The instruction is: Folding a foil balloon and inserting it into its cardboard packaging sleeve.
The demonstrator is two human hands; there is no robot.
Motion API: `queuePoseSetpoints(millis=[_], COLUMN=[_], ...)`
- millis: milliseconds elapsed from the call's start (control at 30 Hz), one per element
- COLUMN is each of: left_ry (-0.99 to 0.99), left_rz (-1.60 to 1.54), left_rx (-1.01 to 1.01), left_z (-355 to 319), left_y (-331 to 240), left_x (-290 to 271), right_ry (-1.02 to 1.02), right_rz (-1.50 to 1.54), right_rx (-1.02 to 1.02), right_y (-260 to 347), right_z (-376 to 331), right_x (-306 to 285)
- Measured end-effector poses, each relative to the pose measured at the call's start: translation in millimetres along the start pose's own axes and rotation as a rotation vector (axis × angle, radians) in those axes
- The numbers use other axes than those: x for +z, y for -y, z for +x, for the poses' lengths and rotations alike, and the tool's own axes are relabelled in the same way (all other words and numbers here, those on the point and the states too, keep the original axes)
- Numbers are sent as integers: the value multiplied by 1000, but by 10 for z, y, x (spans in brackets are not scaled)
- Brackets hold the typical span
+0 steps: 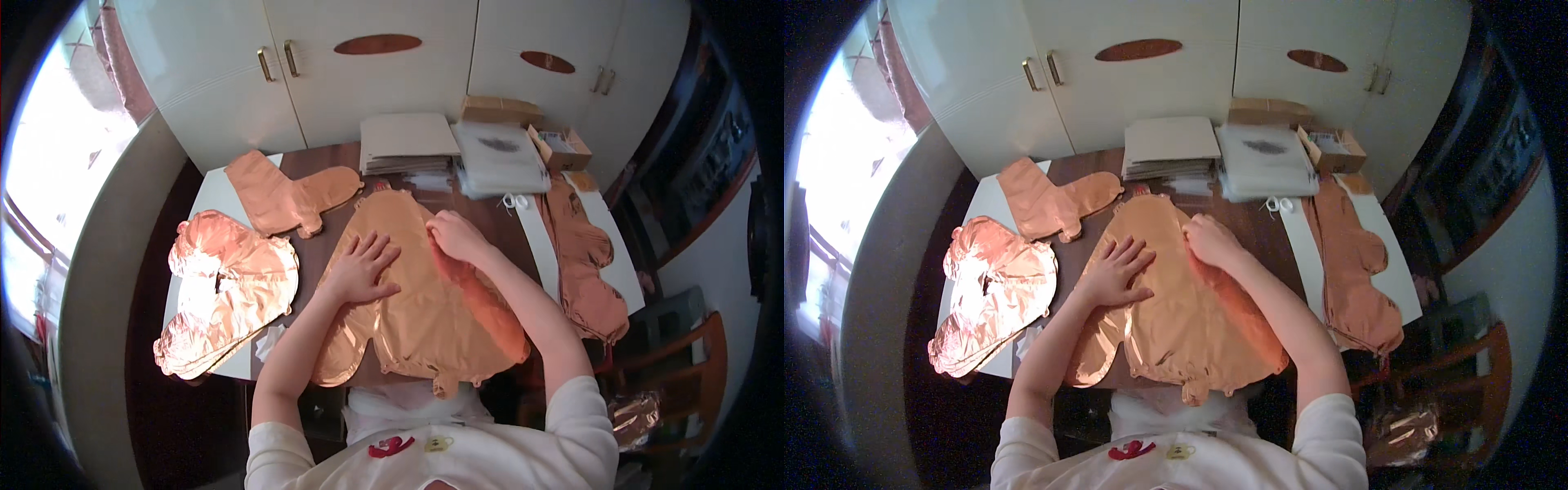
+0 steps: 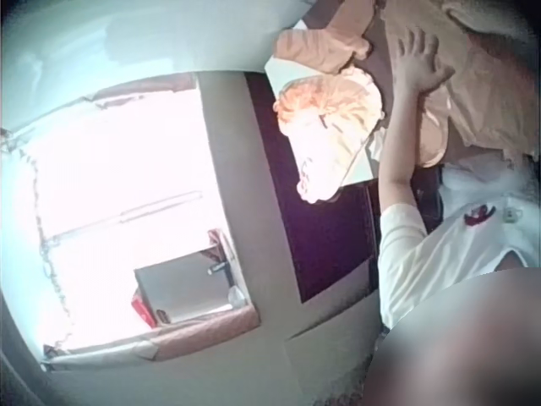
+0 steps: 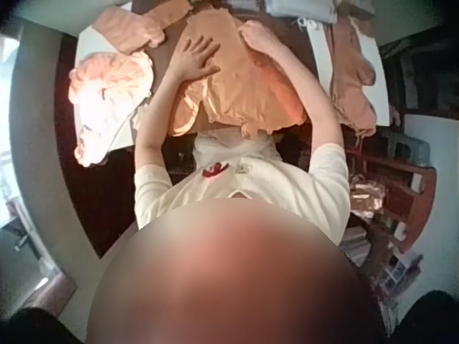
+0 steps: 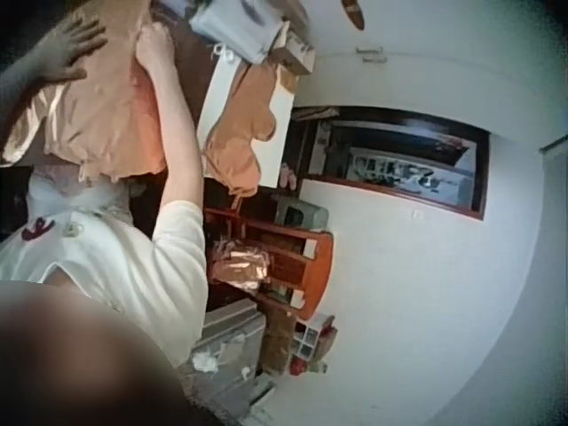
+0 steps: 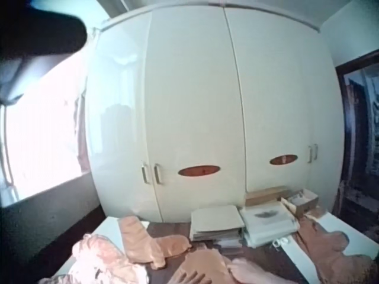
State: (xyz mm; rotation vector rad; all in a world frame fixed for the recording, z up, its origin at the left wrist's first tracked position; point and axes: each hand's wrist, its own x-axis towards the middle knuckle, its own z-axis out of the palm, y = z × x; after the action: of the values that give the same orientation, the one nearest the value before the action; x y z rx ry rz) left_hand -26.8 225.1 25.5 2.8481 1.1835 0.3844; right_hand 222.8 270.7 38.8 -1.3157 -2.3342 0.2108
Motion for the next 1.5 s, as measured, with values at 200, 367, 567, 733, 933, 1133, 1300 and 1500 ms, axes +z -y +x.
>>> queuePoseSetpoints(millis=[200,367,567,733,933,1133,1300,1500], left_ry=[-22,-1,-7,46,-10,-7,25,25], left_rz=[22,14,45,25,-2,12,-14,6], left_rx=[21,18,13,2,17,11,5,15], left_z=[-8,-9,24,27,9,-27,21,39], left_y=[-23,-28,-7,16,-15,43,2,7], left_x=[58,37,9,12,35,83,2,51], right_ry=[-127,-276,-333,-345,-360,13,248,451], right_rz=[13,-26,27,88,179,-23,-142,-104], right_rx=[37,32,17,19,45,176,302,393], right_y=[-548,-658,-705,-685,-686,-278,-35,-46], right_z=[359,462,539,526,458,187,-56,-162], right_x=[283,443,458,428,390,48,-265,-391])
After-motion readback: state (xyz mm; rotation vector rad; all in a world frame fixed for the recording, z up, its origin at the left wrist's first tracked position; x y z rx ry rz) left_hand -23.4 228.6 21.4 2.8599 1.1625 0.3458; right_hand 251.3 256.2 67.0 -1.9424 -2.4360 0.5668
